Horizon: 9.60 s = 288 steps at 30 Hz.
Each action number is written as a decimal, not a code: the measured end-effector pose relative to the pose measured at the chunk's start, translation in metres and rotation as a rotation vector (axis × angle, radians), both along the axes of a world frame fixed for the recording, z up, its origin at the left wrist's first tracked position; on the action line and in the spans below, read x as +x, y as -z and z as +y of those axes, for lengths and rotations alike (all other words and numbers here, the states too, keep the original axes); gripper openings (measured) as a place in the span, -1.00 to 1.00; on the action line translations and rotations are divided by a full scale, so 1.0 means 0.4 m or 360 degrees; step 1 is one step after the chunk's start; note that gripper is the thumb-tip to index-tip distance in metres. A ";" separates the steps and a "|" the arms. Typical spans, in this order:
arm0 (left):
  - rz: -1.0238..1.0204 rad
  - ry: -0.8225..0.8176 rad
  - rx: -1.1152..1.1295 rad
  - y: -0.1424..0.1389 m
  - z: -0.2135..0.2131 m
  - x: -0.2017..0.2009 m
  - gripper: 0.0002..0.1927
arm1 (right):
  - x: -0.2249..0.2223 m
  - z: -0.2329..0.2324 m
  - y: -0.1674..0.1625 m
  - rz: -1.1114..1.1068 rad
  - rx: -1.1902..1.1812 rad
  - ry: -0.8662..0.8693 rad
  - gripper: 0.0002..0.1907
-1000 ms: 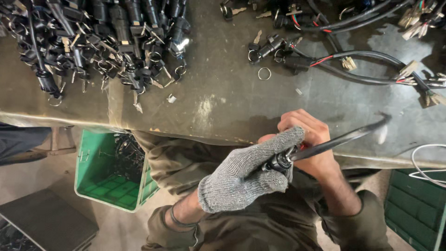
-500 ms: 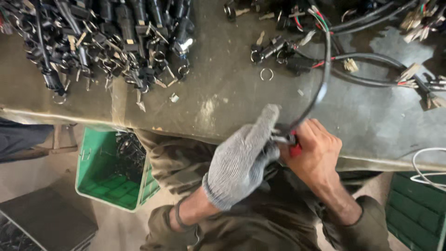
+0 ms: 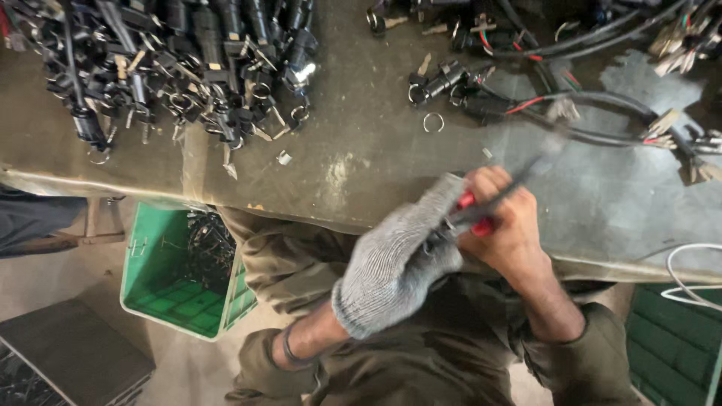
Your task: The person repeatedly strips the outer sheath of ignition switch cables using pliers, then inserts and secures the internal wires into the switch housing. The person handles multiple ignition switches and cables, placing finished units on the table.
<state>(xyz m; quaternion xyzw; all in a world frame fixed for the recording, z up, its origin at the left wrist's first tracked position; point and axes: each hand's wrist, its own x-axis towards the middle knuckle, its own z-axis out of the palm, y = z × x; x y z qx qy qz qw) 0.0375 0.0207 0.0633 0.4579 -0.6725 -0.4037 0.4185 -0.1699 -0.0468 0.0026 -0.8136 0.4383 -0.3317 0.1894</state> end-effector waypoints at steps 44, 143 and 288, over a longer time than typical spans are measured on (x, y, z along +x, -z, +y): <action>0.0024 -0.1050 0.0467 0.217 0.333 0.270 -0.61 | 0.014 -0.006 0.001 0.0768 -0.0471 0.0409 -0.44; 0.0127 -0.0072 0.0179 -0.028 -0.167 0.090 -0.75 | -0.217 -0.224 -0.335 -0.0273 -0.0139 0.0803 -0.77; 0.0993 -0.0223 0.0105 0.055 -0.035 0.035 -0.76 | 0.023 0.108 -0.068 -0.0400 0.0237 0.0239 -0.71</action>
